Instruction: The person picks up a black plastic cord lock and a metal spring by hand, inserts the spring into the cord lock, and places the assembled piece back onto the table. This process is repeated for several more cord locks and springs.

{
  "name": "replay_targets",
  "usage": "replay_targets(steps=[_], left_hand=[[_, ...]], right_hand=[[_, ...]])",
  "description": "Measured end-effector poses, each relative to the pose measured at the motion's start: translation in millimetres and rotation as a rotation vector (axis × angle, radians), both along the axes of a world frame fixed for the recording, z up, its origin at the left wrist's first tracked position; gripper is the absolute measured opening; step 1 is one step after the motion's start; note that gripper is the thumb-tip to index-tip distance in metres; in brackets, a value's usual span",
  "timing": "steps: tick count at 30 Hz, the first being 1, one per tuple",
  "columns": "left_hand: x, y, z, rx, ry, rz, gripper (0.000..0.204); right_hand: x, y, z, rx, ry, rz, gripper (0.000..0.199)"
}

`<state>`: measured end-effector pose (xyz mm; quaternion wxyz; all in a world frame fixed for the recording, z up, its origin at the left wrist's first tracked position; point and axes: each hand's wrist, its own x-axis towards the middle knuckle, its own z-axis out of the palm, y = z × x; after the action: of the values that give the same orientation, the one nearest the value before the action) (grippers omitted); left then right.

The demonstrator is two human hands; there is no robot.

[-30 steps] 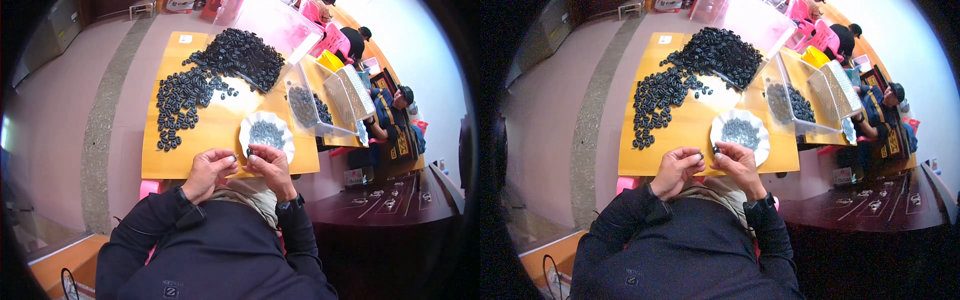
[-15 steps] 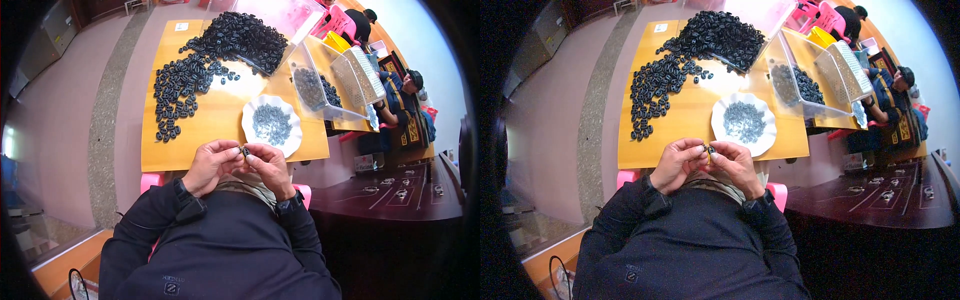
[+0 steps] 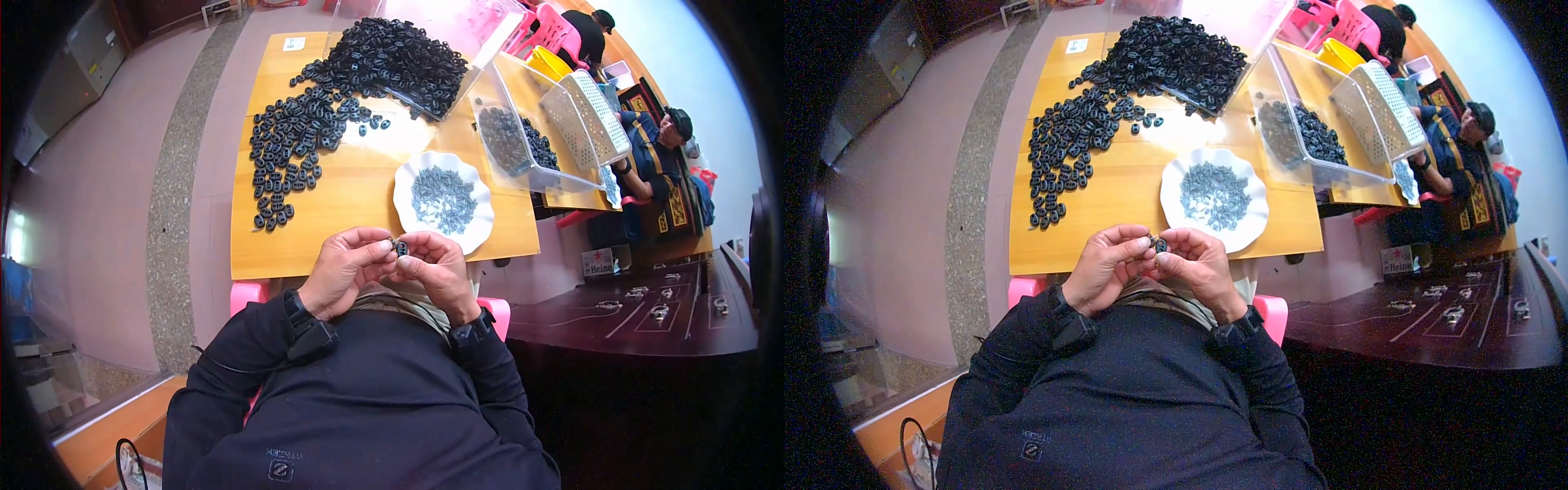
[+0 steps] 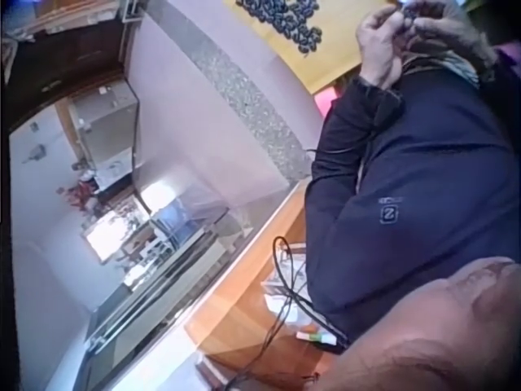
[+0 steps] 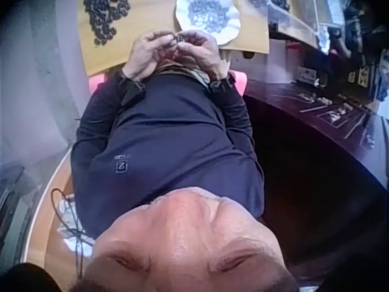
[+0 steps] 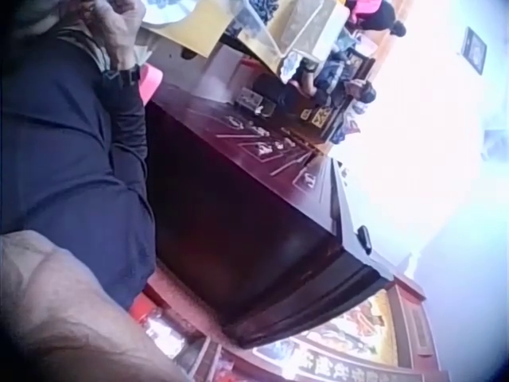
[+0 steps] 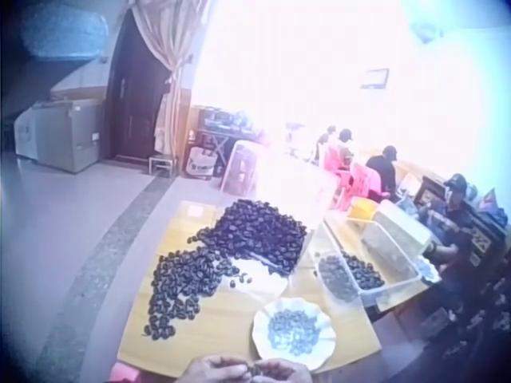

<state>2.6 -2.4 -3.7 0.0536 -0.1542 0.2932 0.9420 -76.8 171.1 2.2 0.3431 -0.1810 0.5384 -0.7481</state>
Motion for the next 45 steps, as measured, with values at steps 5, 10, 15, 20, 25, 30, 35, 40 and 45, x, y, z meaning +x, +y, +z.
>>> replay_targets(steps=[5,10,15,20,25,30,35,40,45], left_hand=[[0.9,1.7,3.2,-0.007,-0.026,-0.003,0.016],[1.2,2.2,3.7,-0.035,-0.042,-0.010,0.016],[1.6,2.0,4.4,-0.047,-0.031,-0.031,0.017],[1.2,2.0,7.2,-0.060,-0.047,-0.050,0.018],[1.9,1.2,7.1,-0.081,-0.048,-0.062,0.019],[2.3,1.6,4.9,-0.075,-0.030,-0.053,0.018],[1.7,2.1,5.3,-0.084,-0.035,-0.058,0.016],[1.2,1.4,3.0,-0.078,-0.028,-0.062,0.015],[1.7,1.6,2.9,-0.079,-0.020,-0.076,0.017]], right_hand=[[-0.4,2.2,-2.8,0.016,0.002,-0.031,0.031],[-1.2,3.8,-1.2,0.030,0.052,-0.057,0.032],[-2.7,5.1,-2.4,0.039,0.057,-0.079,0.032],[-4.5,6.1,-5.5,0.048,0.086,-0.066,0.033],[-4.7,6.2,-4.8,0.058,0.095,-0.058,0.033],[-5.3,7.2,-4.3,0.061,0.109,-0.042,0.033],[-5.7,8.3,-5.2,0.057,0.092,-0.021,0.032],[-4.6,6.7,-2.5,0.058,0.073,-0.018,0.031],[-4.1,6.2,0.5,0.107,0.128,0.004,0.031]])
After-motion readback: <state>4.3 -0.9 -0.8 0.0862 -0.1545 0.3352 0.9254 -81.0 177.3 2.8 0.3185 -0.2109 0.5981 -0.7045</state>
